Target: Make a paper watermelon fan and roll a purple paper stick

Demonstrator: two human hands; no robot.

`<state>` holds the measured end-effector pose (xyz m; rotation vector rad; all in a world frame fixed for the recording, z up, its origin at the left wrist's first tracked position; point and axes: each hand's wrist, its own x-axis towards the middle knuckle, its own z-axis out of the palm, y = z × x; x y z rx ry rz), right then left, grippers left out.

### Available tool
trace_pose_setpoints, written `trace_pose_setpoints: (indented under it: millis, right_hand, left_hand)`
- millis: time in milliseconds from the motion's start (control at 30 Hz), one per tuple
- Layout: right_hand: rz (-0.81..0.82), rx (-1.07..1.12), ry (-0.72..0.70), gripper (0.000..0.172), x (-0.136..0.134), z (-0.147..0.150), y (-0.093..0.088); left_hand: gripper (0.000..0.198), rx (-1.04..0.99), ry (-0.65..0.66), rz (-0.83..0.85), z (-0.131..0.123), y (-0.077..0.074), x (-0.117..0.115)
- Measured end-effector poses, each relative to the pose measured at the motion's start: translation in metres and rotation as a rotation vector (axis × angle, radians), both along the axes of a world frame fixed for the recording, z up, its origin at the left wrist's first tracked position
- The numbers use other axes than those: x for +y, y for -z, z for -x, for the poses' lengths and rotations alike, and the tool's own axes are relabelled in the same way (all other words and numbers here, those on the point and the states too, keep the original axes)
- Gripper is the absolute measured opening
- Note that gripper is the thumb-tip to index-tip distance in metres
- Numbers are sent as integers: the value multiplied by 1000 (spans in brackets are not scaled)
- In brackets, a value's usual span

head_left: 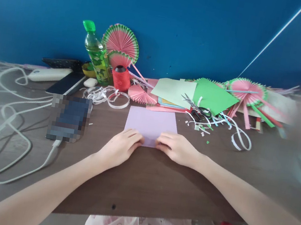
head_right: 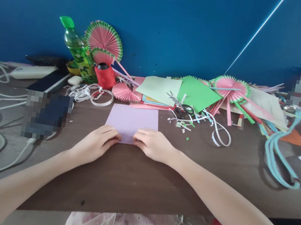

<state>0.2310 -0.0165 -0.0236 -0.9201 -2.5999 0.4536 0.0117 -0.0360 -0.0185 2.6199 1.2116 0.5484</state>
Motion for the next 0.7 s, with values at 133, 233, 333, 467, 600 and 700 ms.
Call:
trace_pose_setpoints:
  millis: [133, 233, 333, 467, 600, 700]
  right_hand:
    - [25, 43, -5, 15, 2, 0, 0]
    - [77, 81, 12, 12, 3, 0, 1]
    - [105, 122, 14, 8, 3, 0, 2]
    - [60, 132, -26, 11, 3, 0, 6]
    - [-87, 70, -104, 22, 4, -3, 9]
    - [-224, -9, -173, 31, 5, -4, 8]
  left_hand:
    - [15, -20, -2, 16, -1, 0, 2]
    - [16, -30, 14, 10, -1, 0, 2]
    - [18, -8, 30, -26, 0, 3, 2]
    - [27, 67, 86, -158, 3, 7, 2]
    - [29, 164, 137, -335, 3, 7, -2]
    - [26, 272, 122, -419, -1, 3, -10]
